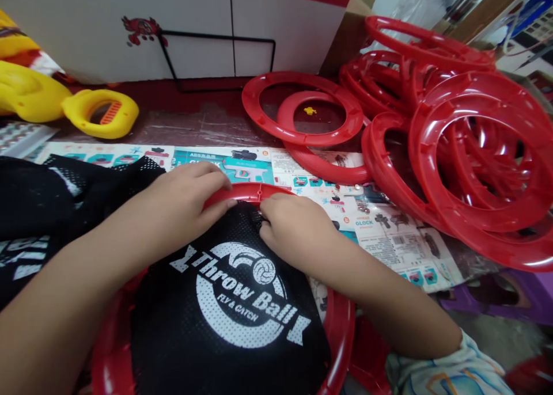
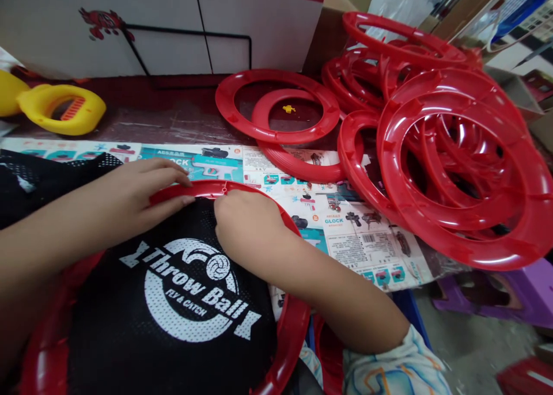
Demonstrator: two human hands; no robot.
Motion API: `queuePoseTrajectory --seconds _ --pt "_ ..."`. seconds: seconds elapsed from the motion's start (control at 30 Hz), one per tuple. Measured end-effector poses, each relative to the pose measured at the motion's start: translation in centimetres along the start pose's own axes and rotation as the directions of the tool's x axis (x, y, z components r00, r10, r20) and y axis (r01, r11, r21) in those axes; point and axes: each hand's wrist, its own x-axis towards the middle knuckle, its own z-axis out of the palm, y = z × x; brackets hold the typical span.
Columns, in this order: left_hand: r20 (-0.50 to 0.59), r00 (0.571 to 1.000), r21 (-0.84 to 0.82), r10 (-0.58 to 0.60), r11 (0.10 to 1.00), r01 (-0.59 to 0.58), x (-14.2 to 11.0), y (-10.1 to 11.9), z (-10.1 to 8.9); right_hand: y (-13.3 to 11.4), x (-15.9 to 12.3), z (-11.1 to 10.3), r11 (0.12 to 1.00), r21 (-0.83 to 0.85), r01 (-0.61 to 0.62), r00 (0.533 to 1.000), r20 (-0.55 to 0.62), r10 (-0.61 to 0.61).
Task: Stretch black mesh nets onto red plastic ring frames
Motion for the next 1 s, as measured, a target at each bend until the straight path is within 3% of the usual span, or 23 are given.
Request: queuePoseTrajectory --seconds 0.13,0.27,0.37,0.5,0.67,1.0 --pt "0.094 0.992 -0.146 0.087 0.987 -0.073 1.0 1.0 0.5 0.8 0.4 -0.4 0.955 0.295 -0.014 0.998 -0.05 0.029" --pt "0.059 0.998 -0.196 0.016 0.981 -0.004 1.4 1.1 0.7 1.2 0.9 -0.4 0.911 0.412 -0.026 0.997 -0.051 0.052" --pt "0.023 0.998 -0.229 -0.053 0.972 0.057 1.5 1.0 0.7 1.2 1.1 -0.3 0.912 0.409 -0.037 0.996 -0.064 0.069" --pt "0.036 0.985 -0.299 -0.169 0.939 0.172 1.7 1.0 0.7 1.3 1.4 0.1 0.932 0.359 -0.051 0.979 -0.165 0.117" --pt "-0.002 0.973 -0.283 -0.232 0.933 0.222 1.9 1.4 0.9 1.5 2.0 0.9 0.971 0.235 -0.048 0.971 -0.218 0.101" --pt "-0.05 0.981 -0.208 -0.189 0.962 0.175 2.2 1.4 1.3 1.4 2.6 1.3 0.988 0.135 -0.075 0.966 -0.237 0.106"
